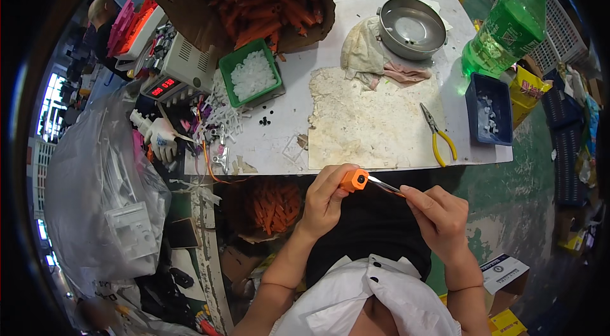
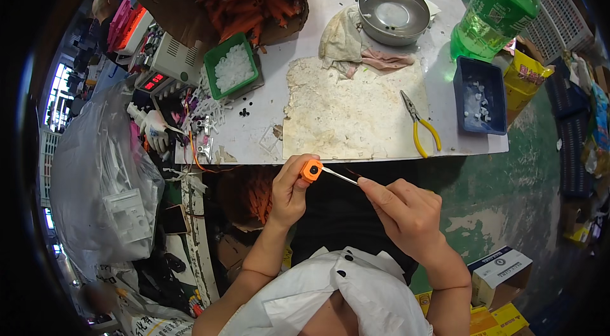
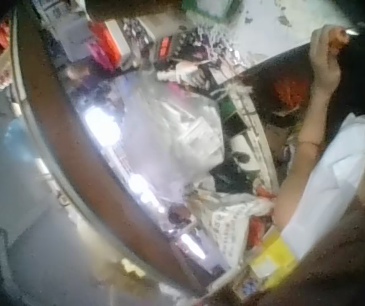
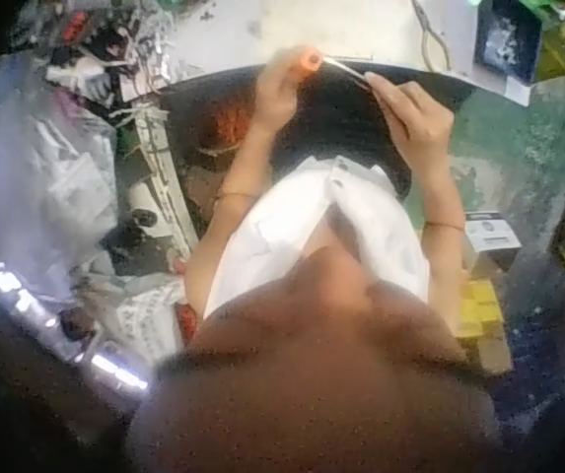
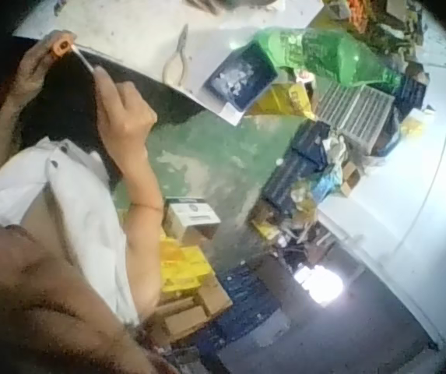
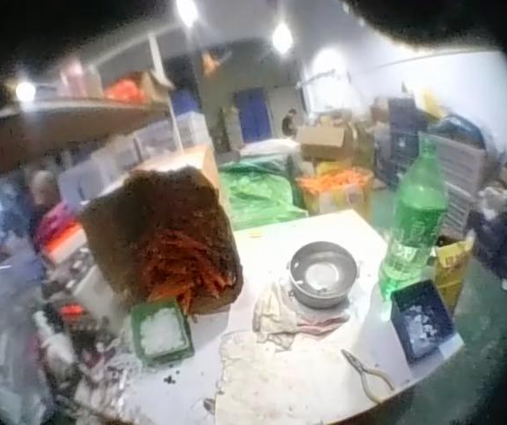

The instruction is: The person assembles small orange plastic components at a cluttered workbench. They use a screwdriver to adjust internal parts, insert small black cylindrical pieces, and manipulate the plastic housing with both hands. The person repeatedly opens and closes the components, occasionally placing them on the table or into a metal bowl.

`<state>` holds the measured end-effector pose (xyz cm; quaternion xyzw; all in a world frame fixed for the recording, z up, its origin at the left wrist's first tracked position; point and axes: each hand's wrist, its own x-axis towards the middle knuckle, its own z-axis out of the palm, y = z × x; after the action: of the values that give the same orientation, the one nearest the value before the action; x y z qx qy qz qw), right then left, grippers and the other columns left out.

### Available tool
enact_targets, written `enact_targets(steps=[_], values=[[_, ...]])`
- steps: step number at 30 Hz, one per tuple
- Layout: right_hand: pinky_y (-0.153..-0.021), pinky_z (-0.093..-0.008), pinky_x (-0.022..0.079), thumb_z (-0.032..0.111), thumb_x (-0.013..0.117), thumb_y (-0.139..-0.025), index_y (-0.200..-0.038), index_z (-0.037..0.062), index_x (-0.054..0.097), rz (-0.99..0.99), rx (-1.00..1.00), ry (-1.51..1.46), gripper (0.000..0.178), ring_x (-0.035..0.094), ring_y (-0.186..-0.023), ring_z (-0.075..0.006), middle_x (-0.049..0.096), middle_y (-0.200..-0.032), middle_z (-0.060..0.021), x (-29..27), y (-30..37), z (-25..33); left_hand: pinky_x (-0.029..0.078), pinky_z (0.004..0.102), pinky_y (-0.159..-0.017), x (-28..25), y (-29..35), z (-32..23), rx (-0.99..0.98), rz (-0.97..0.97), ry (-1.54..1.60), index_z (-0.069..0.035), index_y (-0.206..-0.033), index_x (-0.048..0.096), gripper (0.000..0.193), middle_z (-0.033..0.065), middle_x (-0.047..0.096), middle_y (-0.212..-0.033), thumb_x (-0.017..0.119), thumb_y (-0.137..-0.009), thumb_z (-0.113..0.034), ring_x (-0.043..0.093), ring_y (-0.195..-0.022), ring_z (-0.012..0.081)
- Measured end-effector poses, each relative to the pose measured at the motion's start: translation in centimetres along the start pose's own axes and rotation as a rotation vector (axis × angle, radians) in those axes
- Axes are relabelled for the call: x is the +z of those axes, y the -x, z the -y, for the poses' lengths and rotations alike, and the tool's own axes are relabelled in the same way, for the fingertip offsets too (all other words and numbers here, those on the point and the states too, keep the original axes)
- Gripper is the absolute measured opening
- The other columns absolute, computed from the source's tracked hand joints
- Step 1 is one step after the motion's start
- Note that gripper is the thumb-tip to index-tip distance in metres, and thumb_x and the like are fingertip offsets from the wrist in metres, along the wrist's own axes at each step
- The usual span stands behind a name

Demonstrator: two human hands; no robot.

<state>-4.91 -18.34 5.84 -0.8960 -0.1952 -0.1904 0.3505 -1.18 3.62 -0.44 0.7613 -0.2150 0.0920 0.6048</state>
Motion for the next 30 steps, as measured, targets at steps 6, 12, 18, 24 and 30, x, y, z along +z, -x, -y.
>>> enact_targets(steps=[6,12,18,24,30], values=[[-0.046,-0.0276,0.039,-0.003,0.068,-0.078,-0.109,0.0077,0.07,-0.078,-0.043,0.031,0.033,0.049,-0.05,-0.0164,0.051,-0.064,-0.0039,1.6,1.2,-0.3,0.047,0.0305,-0.076,-0.7,-0.4,-0.2,0.041,0.075,-0.099,0.002,-0.12,0.056,0.042,0.014,0.062,-0.101,0.046,-0.099,-0.033,0.059,-0.085,0.0234],[-0.046,-0.0273,0.037,-0.003,0.065,-0.084,-0.11,0.0037,0.068,0.044,0.279,-0.474,0.028,0.047,-0.05,-0.0156,0.05,-0.062,-0.006,1.3,0.7,-0.5,0.048,0.0351,-0.08,-0.8,-0.4,-0.5,0.036,0.09,-0.102,0.002,-0.121,0.054,0.035,0.0175,0.062,-0.103,0.049,-0.098,-0.023,0.061,-0.09,0.0319],[-0.045,-0.0274,0.038,-0.005,0.069,-0.075,-0.112,0.0083,0.069,-0.114,-0.039,-0.065,0.039,0.05,-0.05,-0.016,0.053,-0.064,-0.0042,1.8,1.4,-0.8,0.048,0.0328,-0.08,-0.6,-0.6,-0.6,0.007,0.112,-0.046,0.003,-0.123,0.054,0.04,0.0166,0.061,-0.104,0.046,-0.099,-0.028,0.06,-0.09,0.0278],[-0.044,-0.0277,0.039,-0.005,0.071,-0.066,-0.113,0.0103,0.069,-0.077,-0.096,-0.022,0.05,0.051,-0.05,-0.0152,0.053,-0.064,-0.0032,1.6,1.5,-0.7,0.047,0.0299,-0.08,-0.7,-0.4,-0.5,-0.043,0.109,-0.019,0.004,-0.123,0.053,0.047,0.0145,0.062,-0.103,0.043,-0.1,-0.036,0.06,-0.089,0.0221],[-0.043,-0.0281,0.039,-0.006,0.07,-0.068,-0.113,0.0104,0.069,-0.061,-0.11,-0.006,0.048,0.052,-0.049,-0.0155,0.052,-0.064,-0.0032,1.5,1.4,-0.8,0.048,0.0351,-0.08,-1.2,-0.5,-0.6,-0.014,0.152,-0.085,0.001,-0.123,0.054,0.032,0.0173,0.061,-0.103,0.053,-0.092,-0.008,0.06,-0.09,0.0311]])
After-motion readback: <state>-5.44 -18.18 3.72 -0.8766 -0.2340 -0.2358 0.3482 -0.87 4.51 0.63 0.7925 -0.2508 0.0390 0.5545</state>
